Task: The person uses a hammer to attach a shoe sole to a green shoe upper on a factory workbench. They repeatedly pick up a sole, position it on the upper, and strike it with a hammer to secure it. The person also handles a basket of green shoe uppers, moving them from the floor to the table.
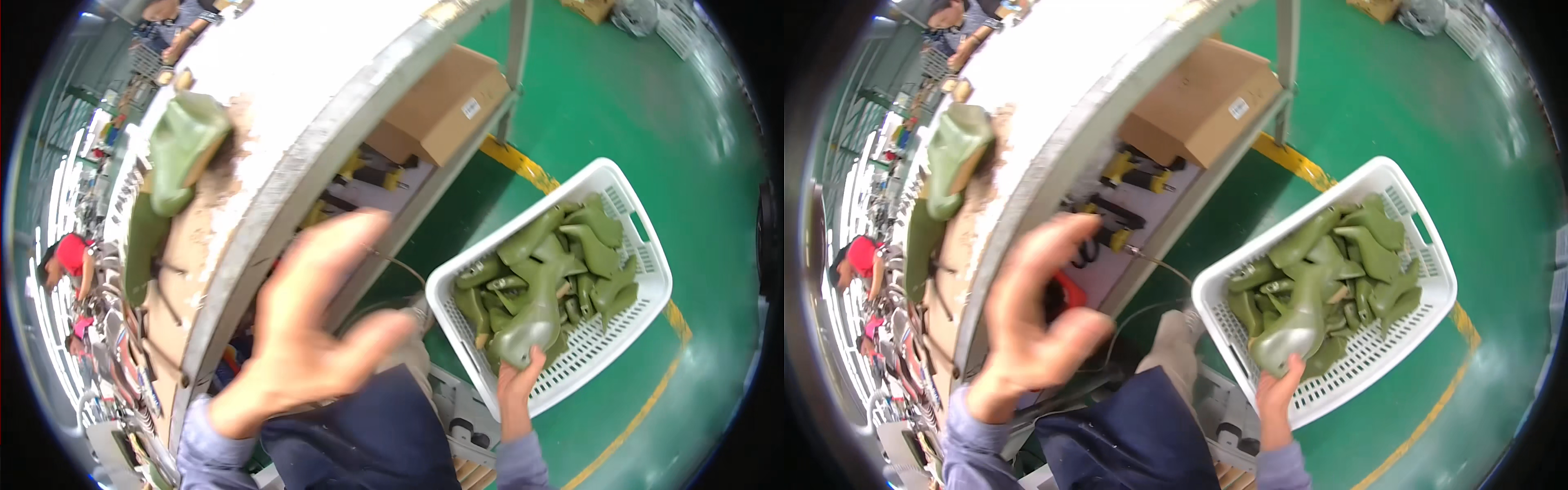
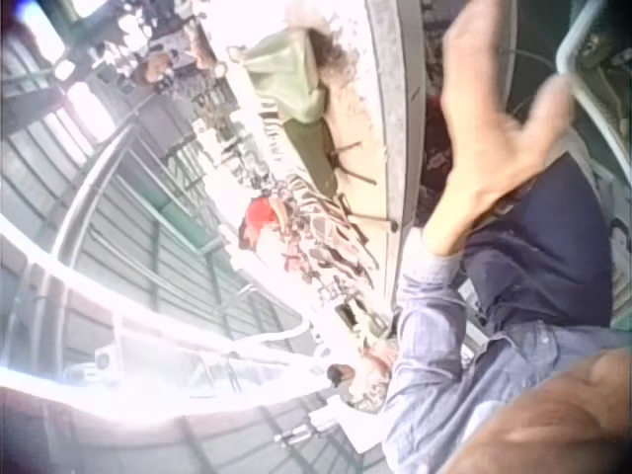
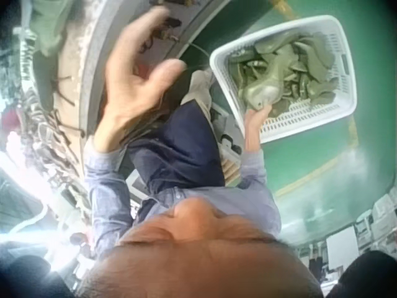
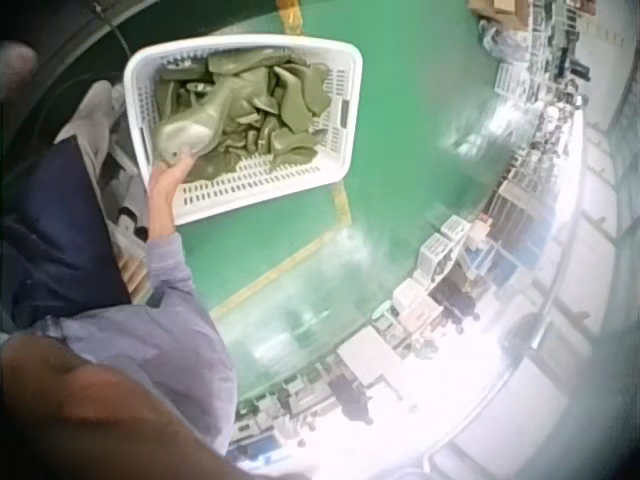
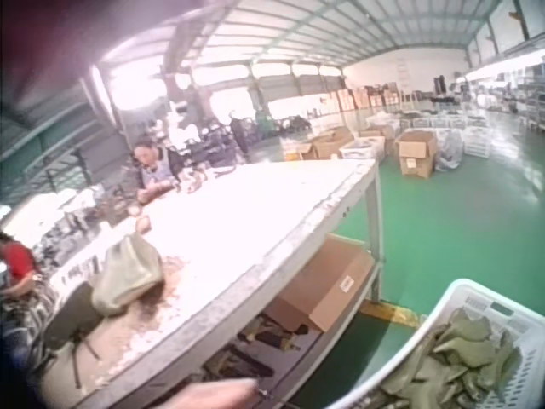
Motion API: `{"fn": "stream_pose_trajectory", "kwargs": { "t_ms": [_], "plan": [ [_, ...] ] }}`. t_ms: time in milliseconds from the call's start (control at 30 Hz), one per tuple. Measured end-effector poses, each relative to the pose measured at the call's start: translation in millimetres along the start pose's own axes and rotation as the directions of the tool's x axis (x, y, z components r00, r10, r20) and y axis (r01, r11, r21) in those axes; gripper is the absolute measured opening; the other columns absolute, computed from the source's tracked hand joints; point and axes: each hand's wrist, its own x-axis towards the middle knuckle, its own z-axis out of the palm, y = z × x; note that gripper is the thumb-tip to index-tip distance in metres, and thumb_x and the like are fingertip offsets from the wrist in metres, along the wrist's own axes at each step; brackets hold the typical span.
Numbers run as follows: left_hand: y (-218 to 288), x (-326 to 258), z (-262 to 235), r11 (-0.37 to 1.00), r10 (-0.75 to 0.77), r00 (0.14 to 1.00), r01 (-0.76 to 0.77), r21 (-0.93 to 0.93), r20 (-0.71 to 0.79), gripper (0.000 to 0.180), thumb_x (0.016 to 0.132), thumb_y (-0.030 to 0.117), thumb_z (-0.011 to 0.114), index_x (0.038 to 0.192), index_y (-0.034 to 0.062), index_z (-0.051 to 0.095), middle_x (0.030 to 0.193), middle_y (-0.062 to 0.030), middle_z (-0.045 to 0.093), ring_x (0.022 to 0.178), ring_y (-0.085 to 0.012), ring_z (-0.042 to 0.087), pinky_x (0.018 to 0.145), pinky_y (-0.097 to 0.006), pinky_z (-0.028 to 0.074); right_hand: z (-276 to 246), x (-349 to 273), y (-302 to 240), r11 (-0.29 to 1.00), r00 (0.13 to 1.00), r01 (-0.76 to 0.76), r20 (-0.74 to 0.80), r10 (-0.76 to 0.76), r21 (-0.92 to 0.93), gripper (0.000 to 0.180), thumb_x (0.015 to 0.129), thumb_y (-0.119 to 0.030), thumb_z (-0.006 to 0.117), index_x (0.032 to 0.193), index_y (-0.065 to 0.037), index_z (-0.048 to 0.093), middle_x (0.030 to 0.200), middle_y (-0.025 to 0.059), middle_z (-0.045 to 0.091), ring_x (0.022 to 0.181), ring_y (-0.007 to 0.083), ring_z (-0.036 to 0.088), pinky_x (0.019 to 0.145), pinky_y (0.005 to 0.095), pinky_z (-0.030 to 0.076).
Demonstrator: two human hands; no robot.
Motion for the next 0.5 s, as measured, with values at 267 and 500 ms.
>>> {"fn": "stream_pose_trajectory", "kwargs": {
  "t_ms": [267, 500],
  "plan": [
    [-9, 49, -68, 0.746, 0.129, 0.984, -0.016, 0.666, -0.12, 0.063, 0.077, 0.018, 0.081, 0.135, 0.008, 0.06, 0.149, -0.0156, 0.049, 0.135, -0.036, 0.049, 0.114, -0.044, 0.037, 256, -124, -61, 0.785, 0.252, 0.6, 0.894, -0.371, 0.156, 0.033, 0.103, -0.023, 0.056, 0.123, 0.003, 0.061, 0.117, 0.0227, 0.064, 0.109, 0.0395, 0.062, 0.095, 0.0419, 0.05],
    [-181, 30, -98, 0.459, 0.102, 0.982, 0.095, 0.883, -0.158, 0.059, 0.102, 0.037, 0.054, 0.156, 0.0202, 0.037, 0.162, -0.0069, 0.035, 0.147, -0.0295, 0.035, 0.12, -0.043, 0.027, -54, 45, 18, 0.18, 0.872, 0.298, 0.191, -0.451, -0.938, 0.054, 0.09, -0.025, 0.07, 0.131, 0.006, 0.055, 0.13, 0.0262, 0.057, 0.119, 0.0409, 0.054, 0.104, 0.0468, 0.042]
  ]
}}
